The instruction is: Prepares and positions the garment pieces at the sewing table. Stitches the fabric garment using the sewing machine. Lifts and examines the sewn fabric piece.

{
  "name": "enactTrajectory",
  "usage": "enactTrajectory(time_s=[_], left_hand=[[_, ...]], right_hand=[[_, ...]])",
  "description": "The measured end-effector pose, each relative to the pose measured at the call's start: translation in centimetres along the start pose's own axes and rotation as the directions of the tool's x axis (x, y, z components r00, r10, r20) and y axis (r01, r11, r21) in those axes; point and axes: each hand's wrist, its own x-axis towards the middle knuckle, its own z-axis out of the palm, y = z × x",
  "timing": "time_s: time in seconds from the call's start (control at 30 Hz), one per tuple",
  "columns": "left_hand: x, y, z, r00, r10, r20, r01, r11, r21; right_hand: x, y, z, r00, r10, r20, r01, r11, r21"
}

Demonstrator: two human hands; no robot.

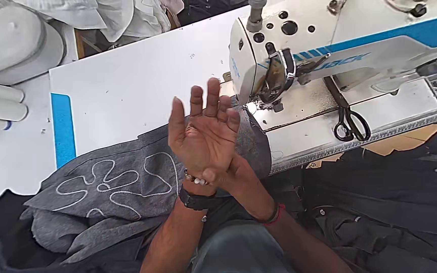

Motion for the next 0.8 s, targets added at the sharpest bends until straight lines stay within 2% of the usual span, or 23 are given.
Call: enactTrajectory(time_s=[0.03,0.1,0.13,0.23,0.3,0.33,0.37,0.4,0.43,0.47,0.5,0.53,0.57,0.6,0.63,0.7,0.73,0.8], left_hand=[[0.6,0.2,0.3,1.000,0.017,0.006,-0.017,1.000,-0.016],[1.5,0.3,0.6,0.998,0.055,0.004,-0.055,0.997,-0.053],[1.9,0.3,0.5,0.998,0.068,0.012,-0.068,0.997,-0.049],[1.2,-0.3,0.4,0.999,0.039,0.014,-0.039,0.999,-0.005],[1.6,-0.5,0.5,0.998,0.057,0.001,-0.057,0.995,0.077],[1.9,-0.3,0.2,0.996,0.092,0.005,-0.091,0.972,0.215],[2.2,0.0,-0.5,0.989,0.148,0.026,-0.145,0.899,0.414],[2.5,0.3,-1.5,0.976,0.206,0.067,-0.200,0.741,0.640],[2.7,0.5,-2.4,0.961,0.248,0.121,-0.238,0.521,0.820],[2.8,0.5,-3.5,0.952,0.245,0.182,-0.246,0.264,0.933],[2.6,0.4,-4.4,0.954,0.174,0.243,-0.246,-0.006,0.969],[2.6,0.3,-5.3,0.953,0.060,0.298,-0.276,-0.242,0.930],[2.9,0.2,-6.2,0.937,-0.069,0.343,-0.338,-0.426,0.839],[3.2,0.0,-7.3,0.910,-0.184,0.373,-0.411,-0.535,0.738],[3.2,-0.2,-8.4,0.881,-0.269,0.389,-0.471,-0.578,0.667],[3.3,-0.2,-9.4,0.849,-0.362,0.384,-0.528,-0.593,0.608],[3.4,0.0,-9.5,0.840,-0.384,0.383,-0.542,-0.586,0.603],[3.8,0.5,-9.5,0.824,-0.415,0.385,-0.566,-0.568,0.598]], right_hand=[[-0.5,0.8,-0.3,0.998,0.014,0.058,-0.013,1.000,-0.018],[-1.4,1.5,-0.8,0.985,0.047,0.169,-0.013,0.981,-0.194],[-1.3,1.4,-1.0,0.984,0.056,0.168,-0.015,0.972,-0.236],[-1.1,1.4,-1.2,0.992,0.067,0.111,-0.056,0.994,-0.096],[-1.0,0.9,-1.6,0.974,0.165,0.153,-0.120,0.956,-0.266],[-1.1,0.1,-2.1,0.966,0.215,0.145,-0.140,0.904,-0.403],[-1.3,-1.3,-2.8,0.977,0.189,0.097,-0.114,0.851,-0.512],[-1.3,-2.9,-4.0,0.997,0.076,0.019,-0.048,0.777,-0.628],[-0.8,-4.6,-5.7,0.993,-0.110,-0.053,0.030,0.641,-0.767],[0.3,-6.2,-7.9,0.949,-0.301,-0.094,0.045,0.426,-0.904],[1.7,-7.7,-10.2,0.900,-0.421,-0.114,-0.025,0.211,-0.977],[3.5,-8.8,-12.6,0.870,-0.480,-0.111,-0.105,0.038,-0.994],[5.7,-9.5,-14.9,0.855,-0.514,-0.072,-0.138,-0.092,-0.986],[7.5,-9.8,-16.8,0.852,-0.523,-0.015,-0.145,-0.209,-0.967],[8.7,-9.7,-18.4,0.861,-0.507,0.041,-0.139,-0.311,-0.940],[9.9,-9.6,-19.9,0.880,-0.462,0.109,-0.114,-0.430,-0.896],[9.8,-9.5,-20.0,0.864,-0.486,0.136,-0.115,-0.452,-0.885],[8.2,-9.2,-19.6,0.850,-0.521,0.083,-0.164,-0.410,-0.897]])
